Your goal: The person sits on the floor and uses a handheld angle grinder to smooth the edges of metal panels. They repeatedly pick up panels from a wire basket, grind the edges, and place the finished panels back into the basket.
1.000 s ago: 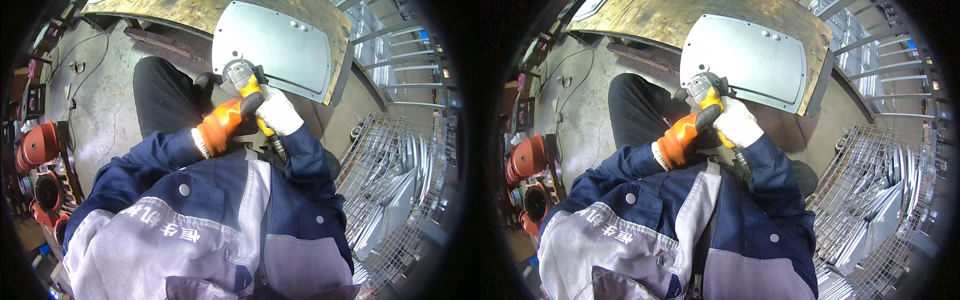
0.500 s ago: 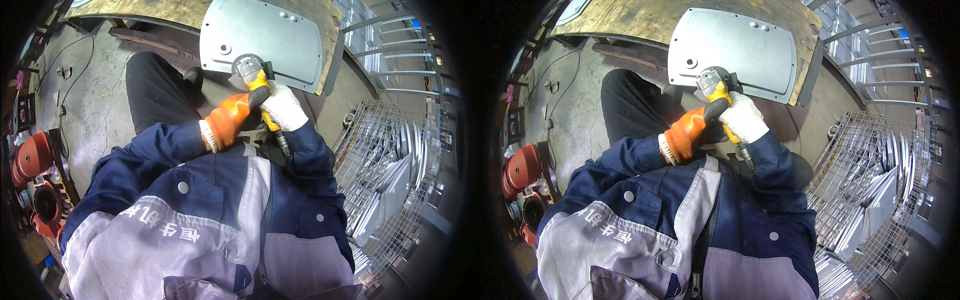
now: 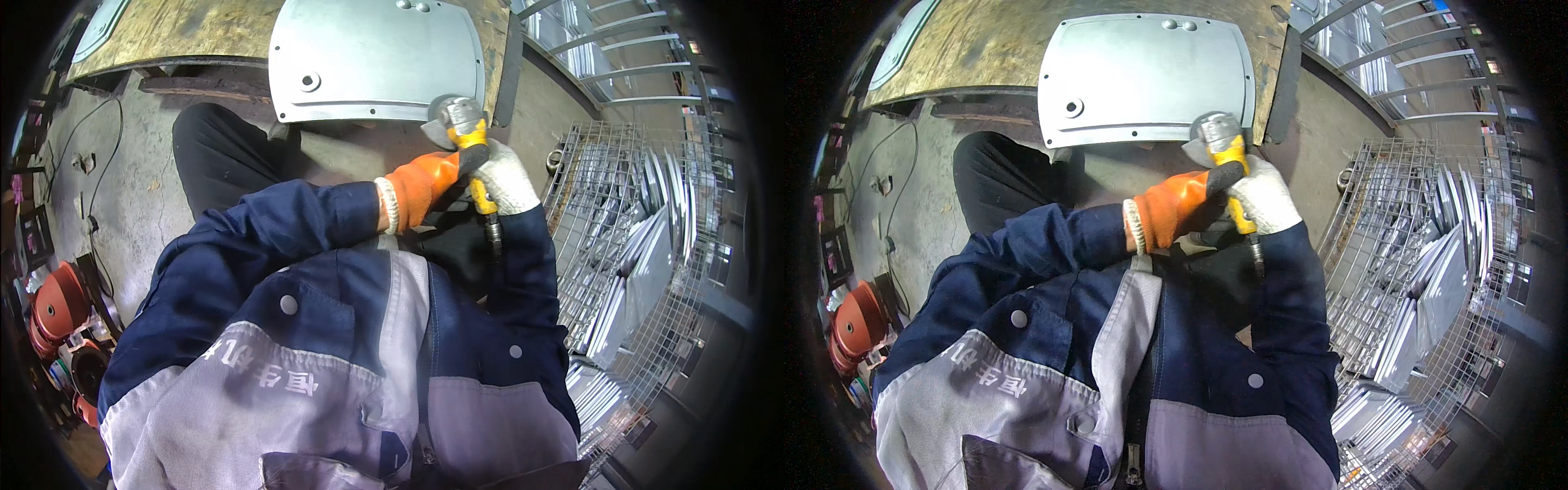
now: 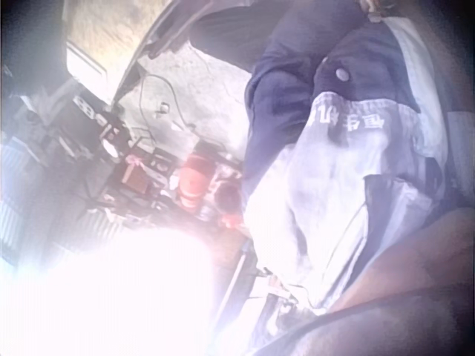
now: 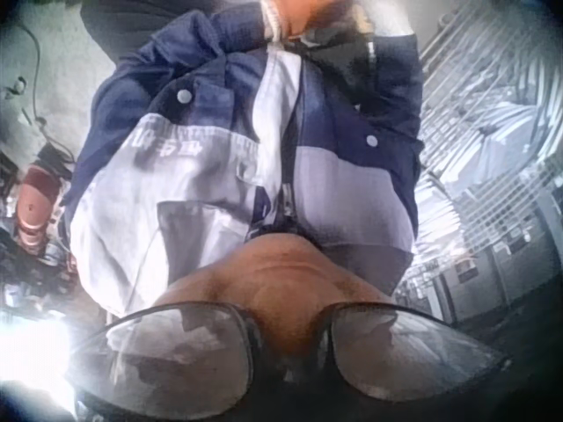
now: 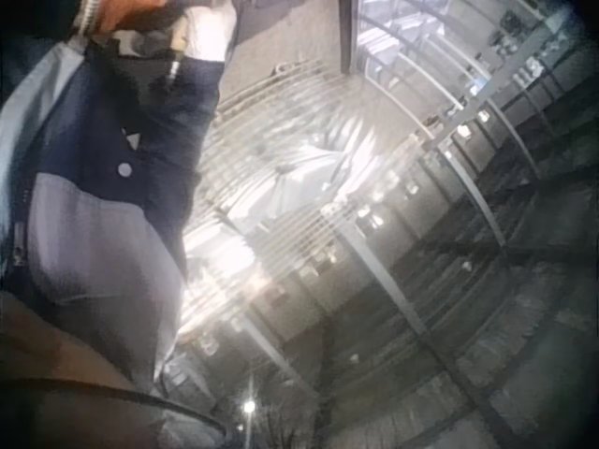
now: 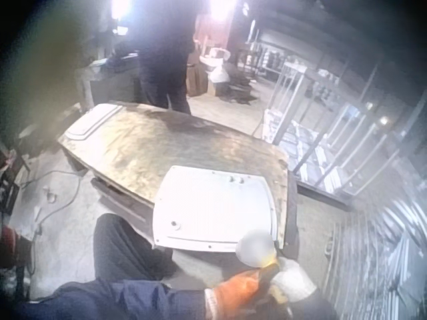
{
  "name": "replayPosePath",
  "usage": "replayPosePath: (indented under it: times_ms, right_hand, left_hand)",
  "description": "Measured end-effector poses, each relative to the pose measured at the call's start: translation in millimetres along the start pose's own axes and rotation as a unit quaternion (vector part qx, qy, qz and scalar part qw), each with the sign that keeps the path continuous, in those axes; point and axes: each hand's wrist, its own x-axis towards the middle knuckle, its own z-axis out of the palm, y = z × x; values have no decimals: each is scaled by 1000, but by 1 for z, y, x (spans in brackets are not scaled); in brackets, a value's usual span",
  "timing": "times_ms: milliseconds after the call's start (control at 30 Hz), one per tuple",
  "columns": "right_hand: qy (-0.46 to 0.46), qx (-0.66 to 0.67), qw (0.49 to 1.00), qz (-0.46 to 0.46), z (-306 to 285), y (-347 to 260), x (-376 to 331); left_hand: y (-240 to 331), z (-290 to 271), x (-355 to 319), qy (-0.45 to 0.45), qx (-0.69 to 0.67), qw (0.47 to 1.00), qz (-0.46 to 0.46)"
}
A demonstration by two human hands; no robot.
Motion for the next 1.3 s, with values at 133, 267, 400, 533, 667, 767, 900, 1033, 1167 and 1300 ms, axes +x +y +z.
replayPosePath:
  times_ms: [133, 267, 400, 533, 667, 767, 900, 1033, 1167, 1300]
  right_hand:
    - [86, 7, 996, 28, -33, 6, -15]
    - [92, 297, 950, 43, -39, 30, -50]
    - [10, 423, 906, 2, -27, 54, -74]
    - [-48, 423, 904, 32, -17, 58, -93]
    - [-90, 379, 919, 51, -7, 54, -106]
    - [-94, 322, 940, 63, 2, 48, -103]
    - [-100, 295, 948, 72, 24, 35, -97]
    - [-91, 314, 940, 98, 47, 20, -86]
    - [-86, 275, 954, 85, 61, 10, -75]
    - [-78, 240, 965, 71, 67, 2, -77]
  left_hand:
    - [-24, -26, 9, -44, -69, 995, 60]
    - [-23, -103, 18, 11, -87, 974, 210]
    - [-15, -126, 29, 93, -326, 928, 154]
    - [-2, -141, -6, 160, -220, 944, 189]
    - [48, -215, -62, 244, 175, 948, 102]
    - [97, -253, -74, 305, 10, 939, 159]
    - [118, -230, -85, 452, -138, 780, 409]
    - [44, -180, -98, 376, -106, 896, 208]
    - [16, -188, -59, 213, 224, 851, 424]
    - [19, -207, -44, 182, -181, 929, 267]
